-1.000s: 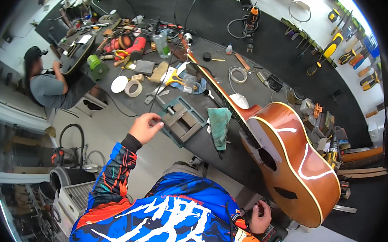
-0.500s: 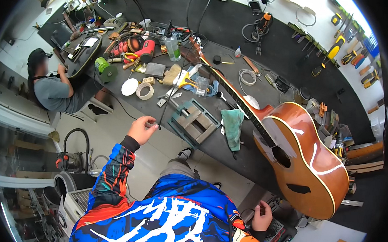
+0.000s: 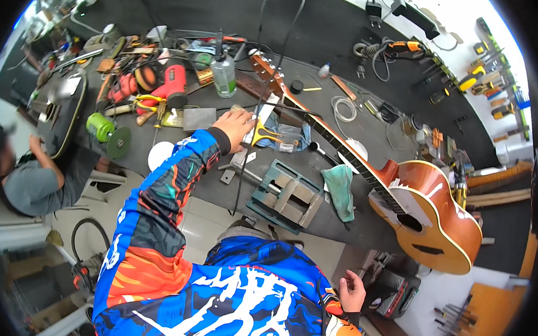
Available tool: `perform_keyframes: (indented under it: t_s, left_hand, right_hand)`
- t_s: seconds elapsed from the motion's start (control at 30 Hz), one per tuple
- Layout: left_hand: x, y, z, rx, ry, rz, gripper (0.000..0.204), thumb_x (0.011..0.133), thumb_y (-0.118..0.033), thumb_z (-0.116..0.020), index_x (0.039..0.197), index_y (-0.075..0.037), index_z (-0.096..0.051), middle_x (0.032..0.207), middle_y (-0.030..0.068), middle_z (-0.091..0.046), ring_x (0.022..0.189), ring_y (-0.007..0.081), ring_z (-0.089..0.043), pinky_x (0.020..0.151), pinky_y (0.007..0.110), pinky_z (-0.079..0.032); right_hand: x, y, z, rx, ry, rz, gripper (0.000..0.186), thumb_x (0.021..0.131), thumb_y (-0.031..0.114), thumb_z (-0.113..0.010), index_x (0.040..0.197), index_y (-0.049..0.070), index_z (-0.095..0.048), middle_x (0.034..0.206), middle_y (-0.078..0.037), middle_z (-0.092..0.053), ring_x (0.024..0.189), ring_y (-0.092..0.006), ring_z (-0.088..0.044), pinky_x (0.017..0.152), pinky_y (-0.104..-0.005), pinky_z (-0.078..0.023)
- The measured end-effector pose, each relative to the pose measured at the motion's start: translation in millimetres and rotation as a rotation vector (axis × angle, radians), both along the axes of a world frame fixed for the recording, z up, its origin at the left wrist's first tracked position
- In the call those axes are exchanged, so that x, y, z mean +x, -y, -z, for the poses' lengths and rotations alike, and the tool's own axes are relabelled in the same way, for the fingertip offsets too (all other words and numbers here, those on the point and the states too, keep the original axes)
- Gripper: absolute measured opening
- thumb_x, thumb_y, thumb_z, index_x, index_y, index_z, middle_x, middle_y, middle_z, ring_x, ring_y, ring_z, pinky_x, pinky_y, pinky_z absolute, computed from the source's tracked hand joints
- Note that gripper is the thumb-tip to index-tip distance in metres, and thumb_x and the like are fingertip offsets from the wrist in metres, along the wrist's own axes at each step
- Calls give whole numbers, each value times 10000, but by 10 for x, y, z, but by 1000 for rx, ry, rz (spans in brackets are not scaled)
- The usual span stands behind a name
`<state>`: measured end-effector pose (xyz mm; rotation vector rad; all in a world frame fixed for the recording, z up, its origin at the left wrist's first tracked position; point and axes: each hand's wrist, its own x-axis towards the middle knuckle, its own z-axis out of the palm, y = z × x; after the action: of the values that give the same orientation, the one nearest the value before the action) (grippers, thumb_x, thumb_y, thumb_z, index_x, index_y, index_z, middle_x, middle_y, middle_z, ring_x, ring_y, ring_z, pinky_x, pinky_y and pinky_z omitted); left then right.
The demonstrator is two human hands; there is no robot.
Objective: The person cleans the back of an acoustic guitar with a cloth and then uses a screwdriver to tighten screws on the guitar's output jack plate. The person handles the guitar and tools directly, performing maintenance on the instrument's electronics.
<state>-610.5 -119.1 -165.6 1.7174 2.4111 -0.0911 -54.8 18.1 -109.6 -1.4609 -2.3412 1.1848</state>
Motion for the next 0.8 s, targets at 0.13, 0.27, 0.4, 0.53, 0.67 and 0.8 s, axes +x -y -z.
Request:
perform_keyframes:
  t_s: [0.13,0.27,0.4,0.53,0.67,0.8]
  left_hand:
    - [-41,-332,82,-79,-15,54,955,672,-381,-837,1469,-125,-377,1405,161,-446,1364,342,-381,1121,510,-291]
    - [-52,-424,11,-144,-54,53,915,617,-417,-862,1406,-168,-473,1315,139,-513,1290,325,-459,1107,597,-256]
    - [-130,-383,-128,-134,-79,75,802,544,-413,-875,1273,-208,-611,1269,97,-537,1172,316,-532,1099,647,-218]
    - [-188,-97,-396,-48,-144,3,723,515,-331,-879,1187,-218,-640,1281,84,-537,1154,333,-544,1095,662,-219]
    - [-279,198,-581,-20,-225,-117,803,473,-312,-914,1208,-222,-605,1304,78,-514,1198,332,-517,1098,664,-224]
    - [-323,458,-694,-93,-283,-233,837,448,-324,-915,1217,-256,-594,1294,45,-511,1205,300,-507,1099,663,-221]
  right_hand:
    - [247,310,222,-13,41,158,294,857,80,-665,1135,-10,-646,969,-115,-681,882,-189,-663,798,-330,-510]
    - [132,560,221,-68,59,253,295,855,81,-666,1136,-9,-647,972,-118,-684,875,-194,-671,800,-331,-509]
    - [-16,685,205,-26,69,224,310,856,87,-685,1149,-8,-646,977,-110,-688,872,-176,-669,790,-309,-505]
    - [-110,726,193,-62,89,246,312,858,88,-683,1152,-10,-645,992,-116,-687,883,-186,-668,798,-315,-507]
    - [-175,713,151,-73,133,247,302,854,90,-666,1141,-3,-648,1009,-139,-683,900,-223,-672,828,-349,-513]
    - [-167,648,250,-24,145,181,316,869,137,-693,1159,21,-650,1004,-92,-696,892,-172,-674,799,-310,-503]
